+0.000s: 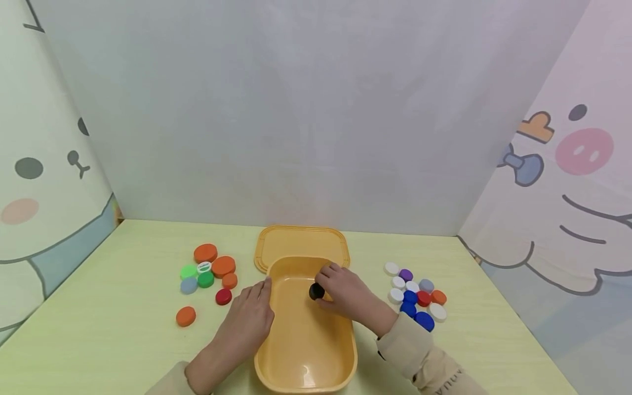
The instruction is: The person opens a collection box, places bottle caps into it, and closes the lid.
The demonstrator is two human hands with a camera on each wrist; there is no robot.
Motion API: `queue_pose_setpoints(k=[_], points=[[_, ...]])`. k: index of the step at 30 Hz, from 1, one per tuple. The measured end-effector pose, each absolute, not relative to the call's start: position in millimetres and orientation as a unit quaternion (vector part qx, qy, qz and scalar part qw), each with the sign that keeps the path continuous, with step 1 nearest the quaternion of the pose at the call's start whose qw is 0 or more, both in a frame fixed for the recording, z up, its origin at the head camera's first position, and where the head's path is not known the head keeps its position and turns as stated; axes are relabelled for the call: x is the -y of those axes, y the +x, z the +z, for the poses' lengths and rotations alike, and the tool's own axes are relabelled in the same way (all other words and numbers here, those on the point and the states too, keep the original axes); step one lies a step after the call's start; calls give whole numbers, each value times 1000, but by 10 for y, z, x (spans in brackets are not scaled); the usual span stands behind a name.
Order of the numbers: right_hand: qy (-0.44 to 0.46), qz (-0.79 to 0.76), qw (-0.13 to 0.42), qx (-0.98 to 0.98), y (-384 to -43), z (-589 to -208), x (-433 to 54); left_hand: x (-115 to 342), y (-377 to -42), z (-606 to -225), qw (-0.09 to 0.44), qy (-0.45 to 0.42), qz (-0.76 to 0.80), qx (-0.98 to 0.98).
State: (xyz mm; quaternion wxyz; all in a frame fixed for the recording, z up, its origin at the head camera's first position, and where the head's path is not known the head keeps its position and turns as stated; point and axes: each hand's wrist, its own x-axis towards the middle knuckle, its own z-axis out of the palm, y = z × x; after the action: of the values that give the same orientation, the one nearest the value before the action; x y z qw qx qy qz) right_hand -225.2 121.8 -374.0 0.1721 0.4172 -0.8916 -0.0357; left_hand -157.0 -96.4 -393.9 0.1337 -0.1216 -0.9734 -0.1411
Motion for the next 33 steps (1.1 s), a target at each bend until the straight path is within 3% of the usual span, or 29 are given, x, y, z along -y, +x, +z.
queue_pose_setpoints(k=[25, 33], points=[[389, -126, 118, 905, -2293, -3876, -1123, 952, -1563, -3933, 116, -117, -146, 975], [401, -93, 134, 902, -2291, -3802, -1140, 957, -1561, -3950, 133, -118, -142, 974]])
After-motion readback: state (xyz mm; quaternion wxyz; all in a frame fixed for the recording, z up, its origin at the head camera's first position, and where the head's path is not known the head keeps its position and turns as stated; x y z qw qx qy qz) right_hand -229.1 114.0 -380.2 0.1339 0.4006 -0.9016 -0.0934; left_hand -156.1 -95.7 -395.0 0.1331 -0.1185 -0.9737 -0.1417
